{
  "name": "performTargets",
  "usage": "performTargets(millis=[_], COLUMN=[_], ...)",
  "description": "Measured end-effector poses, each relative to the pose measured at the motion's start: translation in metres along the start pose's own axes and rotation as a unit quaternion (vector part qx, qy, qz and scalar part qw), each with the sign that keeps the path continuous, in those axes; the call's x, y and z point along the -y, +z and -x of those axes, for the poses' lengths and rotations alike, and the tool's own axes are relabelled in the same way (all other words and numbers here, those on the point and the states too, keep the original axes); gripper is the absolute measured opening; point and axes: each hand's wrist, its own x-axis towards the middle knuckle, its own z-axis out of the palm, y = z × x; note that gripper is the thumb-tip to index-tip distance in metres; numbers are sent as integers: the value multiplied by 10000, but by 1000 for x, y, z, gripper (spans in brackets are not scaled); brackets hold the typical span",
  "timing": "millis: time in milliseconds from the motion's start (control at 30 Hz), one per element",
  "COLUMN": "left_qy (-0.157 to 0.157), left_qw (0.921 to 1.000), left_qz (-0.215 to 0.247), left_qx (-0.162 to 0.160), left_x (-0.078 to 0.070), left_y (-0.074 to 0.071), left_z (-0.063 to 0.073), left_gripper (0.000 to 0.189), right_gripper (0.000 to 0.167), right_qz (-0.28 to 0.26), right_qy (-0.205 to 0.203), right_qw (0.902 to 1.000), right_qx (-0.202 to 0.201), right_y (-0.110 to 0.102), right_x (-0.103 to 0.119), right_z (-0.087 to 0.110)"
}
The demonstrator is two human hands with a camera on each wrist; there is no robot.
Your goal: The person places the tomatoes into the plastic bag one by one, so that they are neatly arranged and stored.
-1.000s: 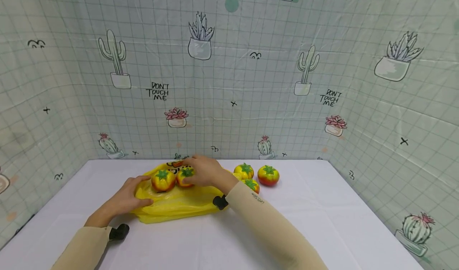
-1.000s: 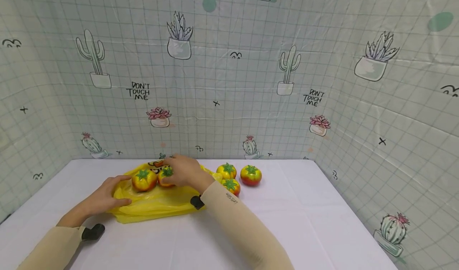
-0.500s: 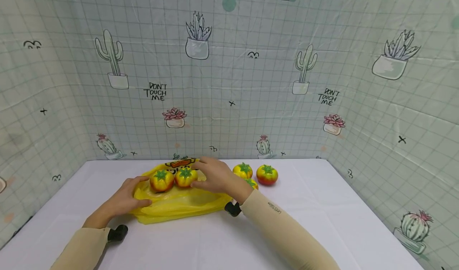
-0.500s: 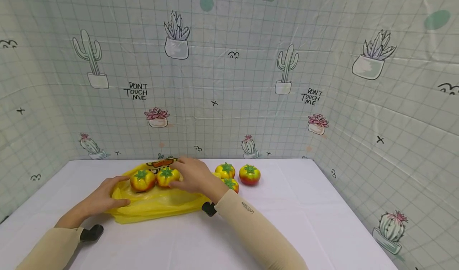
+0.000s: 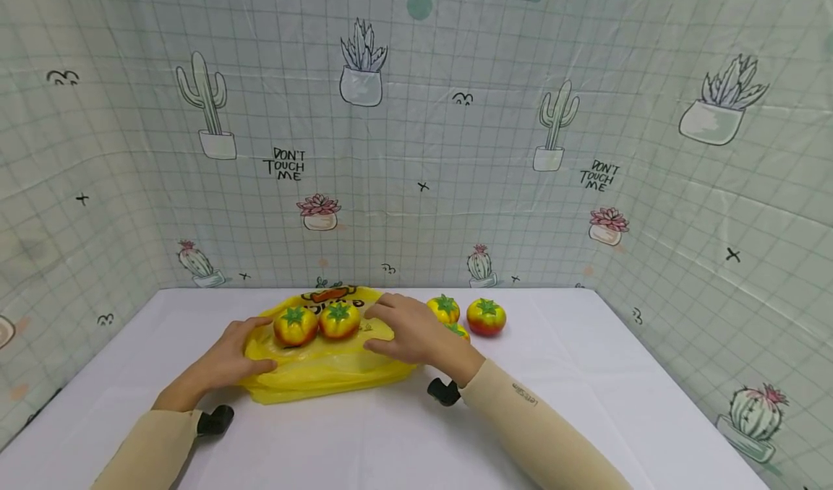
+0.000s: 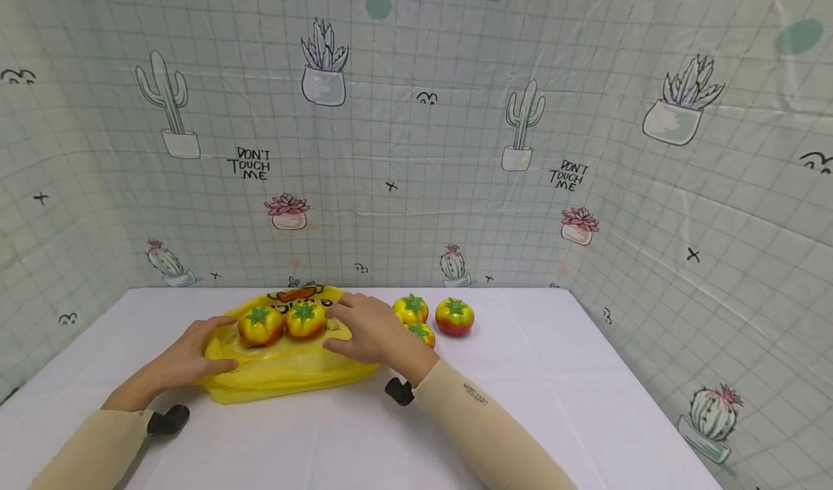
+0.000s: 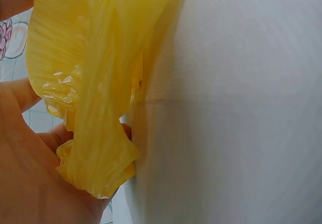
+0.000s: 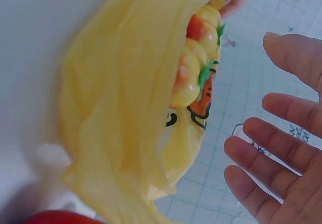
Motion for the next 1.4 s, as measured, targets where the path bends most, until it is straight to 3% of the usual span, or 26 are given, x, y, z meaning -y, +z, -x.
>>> performTargets(millis=[300,867,1400], left_qy=[26,30,47], left_qw=[10000,10000,10000], left_qz=[-11,15,-11], left_qx=[-9,-8,11], left_x=[-1,0,1], left_y=[-1,1,-2], left_z=[-2,0,0], left_gripper=[83,83,84], right_gripper=[39,36,35], right_qz=[-31,-174,-373], right_qy=[-161,-79,343], right_qw=[9993,9989,9947], right_qx=[-338,-439,-896], right_y=[-5,-9,-21], right_x=[-9,-21,-53], right_z=[20,46,59])
